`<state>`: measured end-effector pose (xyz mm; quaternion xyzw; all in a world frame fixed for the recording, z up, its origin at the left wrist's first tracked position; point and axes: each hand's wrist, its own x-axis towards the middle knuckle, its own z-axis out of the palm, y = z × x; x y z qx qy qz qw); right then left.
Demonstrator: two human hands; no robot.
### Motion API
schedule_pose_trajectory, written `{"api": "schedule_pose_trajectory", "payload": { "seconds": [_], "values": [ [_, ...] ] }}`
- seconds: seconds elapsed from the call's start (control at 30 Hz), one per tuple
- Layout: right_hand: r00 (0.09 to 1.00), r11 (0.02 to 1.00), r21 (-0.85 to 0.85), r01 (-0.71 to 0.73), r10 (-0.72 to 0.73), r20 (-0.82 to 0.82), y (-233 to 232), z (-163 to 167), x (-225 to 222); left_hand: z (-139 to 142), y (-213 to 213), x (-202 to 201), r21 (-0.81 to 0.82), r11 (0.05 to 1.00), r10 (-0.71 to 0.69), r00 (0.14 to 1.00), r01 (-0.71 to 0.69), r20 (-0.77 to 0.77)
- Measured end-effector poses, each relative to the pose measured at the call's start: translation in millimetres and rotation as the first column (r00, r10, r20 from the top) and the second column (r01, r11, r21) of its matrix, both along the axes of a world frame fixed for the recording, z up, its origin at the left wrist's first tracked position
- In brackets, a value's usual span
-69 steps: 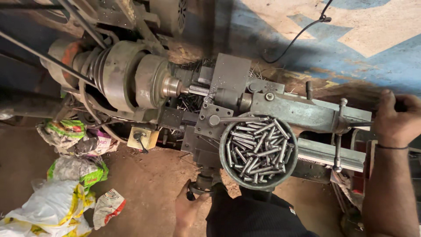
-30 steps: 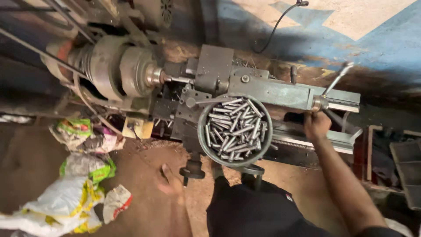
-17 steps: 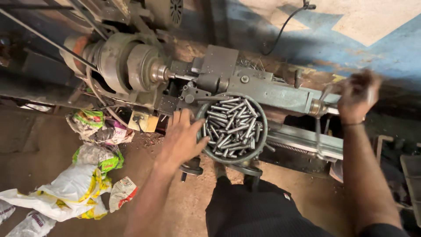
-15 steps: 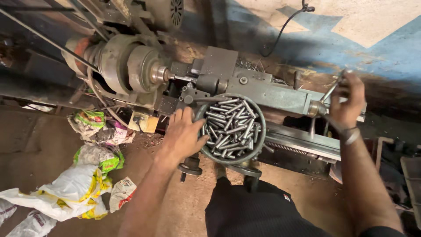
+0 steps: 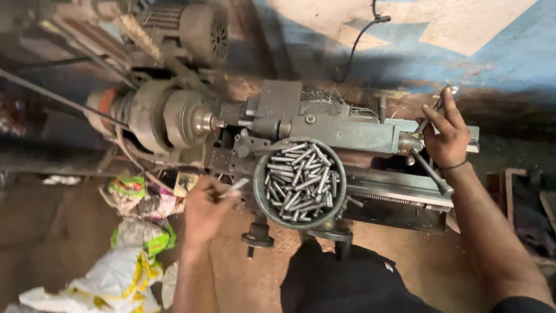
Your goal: The person operates a lathe to machine small metal pin parts. They insert a metal blank into the lathe chuck, turn the machine handles to feed and shape the spinning part, then remove the finished piece and drop it into a large bowl filled with similar machined pins, repeating the cycle.
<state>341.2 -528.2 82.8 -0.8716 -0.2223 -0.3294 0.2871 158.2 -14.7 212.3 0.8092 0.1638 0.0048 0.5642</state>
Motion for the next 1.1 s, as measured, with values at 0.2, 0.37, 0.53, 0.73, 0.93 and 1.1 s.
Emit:
{"api": "schedule_pose_trajectory", "payload": {
  "seconds": [0.2,0.37,0.53,0.73,0.93,1.1],
  "values": [
    [0.998,0.999,-0.012,0.046,-0.046,-0.036,9.5,-1.0,1.9,-35.9,42.2,53.8,-0.684,0.730,0.206,0.954,-0.001,0.218],
    [0.994,0.990,-0.105,0.099,-0.094,0.049,9.5,4.2,2.5,-44.0,57.5,123.1,0.293,0.956,-0.107,0.963,0.030,0.249],
    [0.990,0.986,-0.134,0.102,-0.087,0.113,2.1,13.9,-1.3,-59.1,63.4,179.4,0.678,0.687,-0.555,0.791,0.261,0.257],
    [0.987,0.981,-0.158,0.113,-0.093,0.130,5.3,22.7,-3.2,-71.0,73.8,196.8,0.778,0.414,-0.632,0.764,0.473,-0.128],
    [0.992,0.986,-0.124,0.112,-0.118,-0.046,3.3,24.7,-0.4,-66.6,66.2,199.7,0.833,0.210,-0.567,0.758,0.512,-0.323],
    [0.973,0.999,0.023,0.023,-0.017,-0.228,9.3,7.8,4.1,-62.1,59.6,200.5,0.815,0.178,-0.535,0.750,0.551,-0.390]
  ]
}}
